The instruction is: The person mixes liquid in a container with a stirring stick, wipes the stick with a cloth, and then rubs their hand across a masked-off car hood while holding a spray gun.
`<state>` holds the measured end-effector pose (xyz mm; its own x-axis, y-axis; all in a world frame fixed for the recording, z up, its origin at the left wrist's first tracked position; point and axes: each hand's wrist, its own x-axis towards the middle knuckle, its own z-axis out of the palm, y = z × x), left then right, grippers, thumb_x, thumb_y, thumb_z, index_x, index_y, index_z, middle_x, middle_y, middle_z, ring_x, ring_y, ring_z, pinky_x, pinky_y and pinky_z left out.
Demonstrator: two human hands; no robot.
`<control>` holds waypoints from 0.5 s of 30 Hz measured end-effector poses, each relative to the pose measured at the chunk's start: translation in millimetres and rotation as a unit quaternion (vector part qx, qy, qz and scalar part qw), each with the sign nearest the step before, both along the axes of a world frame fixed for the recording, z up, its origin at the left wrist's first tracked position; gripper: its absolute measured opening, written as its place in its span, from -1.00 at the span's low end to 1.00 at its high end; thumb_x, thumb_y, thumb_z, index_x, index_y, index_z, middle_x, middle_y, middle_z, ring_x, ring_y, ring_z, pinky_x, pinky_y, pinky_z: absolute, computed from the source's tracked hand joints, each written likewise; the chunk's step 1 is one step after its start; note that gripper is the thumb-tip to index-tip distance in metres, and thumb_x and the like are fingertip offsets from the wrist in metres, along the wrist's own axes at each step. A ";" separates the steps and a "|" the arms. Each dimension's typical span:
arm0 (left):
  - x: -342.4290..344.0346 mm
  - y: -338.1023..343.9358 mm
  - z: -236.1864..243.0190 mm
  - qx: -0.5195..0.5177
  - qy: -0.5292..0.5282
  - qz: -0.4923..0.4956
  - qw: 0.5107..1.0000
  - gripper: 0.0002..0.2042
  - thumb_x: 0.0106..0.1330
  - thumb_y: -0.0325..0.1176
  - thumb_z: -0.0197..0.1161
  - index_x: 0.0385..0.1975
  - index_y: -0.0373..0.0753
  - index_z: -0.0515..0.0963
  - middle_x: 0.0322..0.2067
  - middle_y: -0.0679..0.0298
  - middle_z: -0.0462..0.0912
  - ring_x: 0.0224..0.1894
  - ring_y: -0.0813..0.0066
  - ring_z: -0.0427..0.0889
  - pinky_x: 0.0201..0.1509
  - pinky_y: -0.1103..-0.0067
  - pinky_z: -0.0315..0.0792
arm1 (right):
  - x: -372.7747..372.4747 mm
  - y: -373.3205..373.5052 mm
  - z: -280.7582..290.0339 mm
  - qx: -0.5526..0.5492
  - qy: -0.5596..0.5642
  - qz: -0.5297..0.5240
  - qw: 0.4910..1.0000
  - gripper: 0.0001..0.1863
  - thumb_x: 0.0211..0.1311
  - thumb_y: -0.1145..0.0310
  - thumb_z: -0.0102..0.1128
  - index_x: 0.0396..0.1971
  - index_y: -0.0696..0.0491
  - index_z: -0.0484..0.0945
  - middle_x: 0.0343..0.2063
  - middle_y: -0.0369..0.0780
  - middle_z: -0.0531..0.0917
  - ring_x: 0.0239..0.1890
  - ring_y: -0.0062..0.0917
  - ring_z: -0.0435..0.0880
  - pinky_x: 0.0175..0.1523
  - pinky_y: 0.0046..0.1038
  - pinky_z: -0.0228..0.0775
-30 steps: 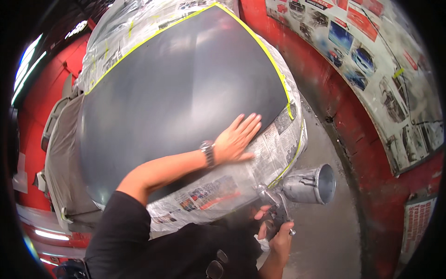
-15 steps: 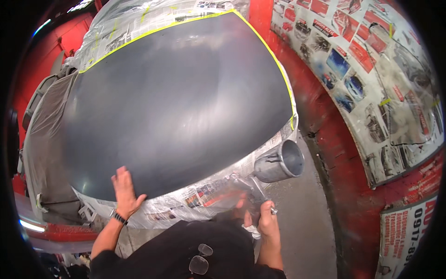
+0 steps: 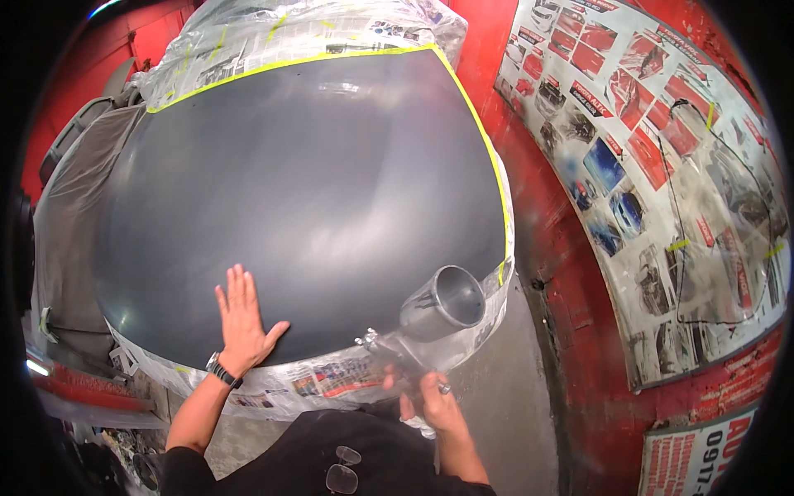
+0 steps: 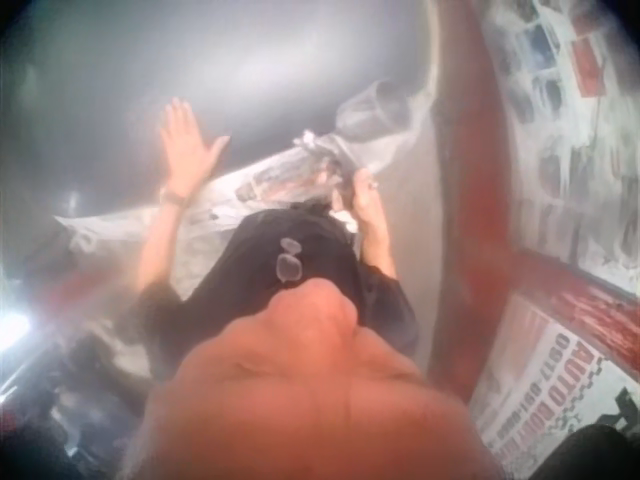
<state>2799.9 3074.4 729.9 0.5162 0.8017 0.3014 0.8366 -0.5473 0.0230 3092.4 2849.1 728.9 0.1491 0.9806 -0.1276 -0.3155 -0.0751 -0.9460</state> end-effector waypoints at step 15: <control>356.6 58.8 15.5 0.025 0.024 -0.229 0.973 -0.01 0.36 0.31 0.06 0.45 -0.53 0.02 0.49 -0.24 -0.03 0.58 -0.12 -0.12 0.59 0.05 -0.16 | 132.2 -27.0 -11.5 0.034 0.070 -0.103 0.992 0.08 0.22 -0.62 -0.26 0.02 0.27 0.51 -0.32 -0.04 0.68 -0.74 -0.52 0.50 -0.65 -0.55 0.34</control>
